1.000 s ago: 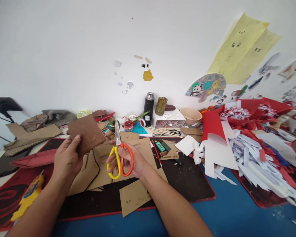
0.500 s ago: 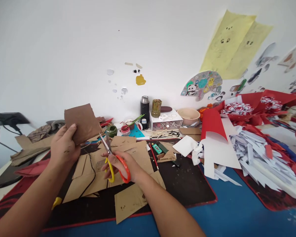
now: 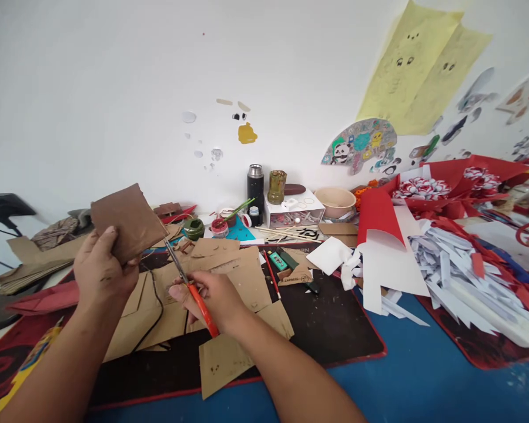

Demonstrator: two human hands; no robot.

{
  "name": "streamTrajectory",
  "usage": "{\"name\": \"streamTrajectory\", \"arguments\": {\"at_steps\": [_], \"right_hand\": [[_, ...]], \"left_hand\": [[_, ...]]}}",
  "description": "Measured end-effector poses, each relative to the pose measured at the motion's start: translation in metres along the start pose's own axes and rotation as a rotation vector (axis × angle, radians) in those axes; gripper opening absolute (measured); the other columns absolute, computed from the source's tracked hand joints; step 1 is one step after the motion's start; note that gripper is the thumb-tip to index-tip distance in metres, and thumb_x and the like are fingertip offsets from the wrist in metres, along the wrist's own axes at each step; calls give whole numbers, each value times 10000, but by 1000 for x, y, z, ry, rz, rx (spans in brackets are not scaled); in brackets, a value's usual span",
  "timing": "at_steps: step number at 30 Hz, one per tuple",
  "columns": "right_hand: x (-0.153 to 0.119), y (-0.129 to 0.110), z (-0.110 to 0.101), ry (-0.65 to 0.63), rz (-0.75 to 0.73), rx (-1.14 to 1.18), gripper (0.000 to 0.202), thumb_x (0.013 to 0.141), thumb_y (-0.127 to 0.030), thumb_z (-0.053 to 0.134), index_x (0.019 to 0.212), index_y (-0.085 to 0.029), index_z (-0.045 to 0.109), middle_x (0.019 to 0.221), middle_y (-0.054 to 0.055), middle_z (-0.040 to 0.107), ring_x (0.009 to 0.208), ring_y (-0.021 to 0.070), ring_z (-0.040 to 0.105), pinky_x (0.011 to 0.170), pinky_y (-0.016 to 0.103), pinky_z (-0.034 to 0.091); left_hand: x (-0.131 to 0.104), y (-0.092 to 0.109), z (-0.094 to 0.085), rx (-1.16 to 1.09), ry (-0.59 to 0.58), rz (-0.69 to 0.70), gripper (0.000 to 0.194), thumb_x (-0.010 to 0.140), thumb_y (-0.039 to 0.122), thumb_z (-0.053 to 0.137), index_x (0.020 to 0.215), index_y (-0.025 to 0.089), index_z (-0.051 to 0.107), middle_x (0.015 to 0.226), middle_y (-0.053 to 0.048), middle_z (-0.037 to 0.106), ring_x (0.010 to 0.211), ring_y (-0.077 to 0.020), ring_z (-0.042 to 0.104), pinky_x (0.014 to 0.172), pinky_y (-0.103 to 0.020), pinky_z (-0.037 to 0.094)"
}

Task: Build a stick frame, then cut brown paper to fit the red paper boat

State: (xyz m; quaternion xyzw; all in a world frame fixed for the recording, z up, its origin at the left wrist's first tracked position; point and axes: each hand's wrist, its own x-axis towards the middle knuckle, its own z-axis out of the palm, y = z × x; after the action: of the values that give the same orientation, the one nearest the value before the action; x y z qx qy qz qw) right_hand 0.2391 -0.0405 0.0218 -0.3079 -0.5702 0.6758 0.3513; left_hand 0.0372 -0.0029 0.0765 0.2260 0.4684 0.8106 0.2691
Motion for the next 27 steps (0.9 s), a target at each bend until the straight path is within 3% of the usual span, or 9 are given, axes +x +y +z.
{"name": "streamTrajectory", "arguments": {"at_steps": [6, 17, 27], "right_hand": [[2, 10, -1, -5, -9, -38, 539, 897, -674, 819, 1160, -204, 793, 746, -37, 623, 495, 95, 569, 482, 234, 506], [3, 11, -3, 71, -37, -81, 496, 942, -652, 776, 1141, -197, 783, 702, -44, 587, 489, 101, 563, 450, 223, 470], [3, 15, -6, 92, -80, -150, 490, 971, -660, 753, 1125, -196, 784, 708, -46, 575, 477, 97, 556, 444, 221, 470]], "left_hand": [[-1, 5, 0, -21, -27, 25, 391, 663, 285, 869, 942, 213, 605, 883, 41, 670, 647, -106, 565, 426, -181, 243], [-15, -17, 1, 19, -233, -7, 286, 747, 378, 883, 919, 251, 693, 799, 35, 649, 486, -88, 457, 350, -221, 226], [-22, -14, 3, 32, -252, 8, 319, 736, 382, 900, 930, 229, 698, 860, 30, 695, 470, -73, 441, 333, -210, 280]]}}
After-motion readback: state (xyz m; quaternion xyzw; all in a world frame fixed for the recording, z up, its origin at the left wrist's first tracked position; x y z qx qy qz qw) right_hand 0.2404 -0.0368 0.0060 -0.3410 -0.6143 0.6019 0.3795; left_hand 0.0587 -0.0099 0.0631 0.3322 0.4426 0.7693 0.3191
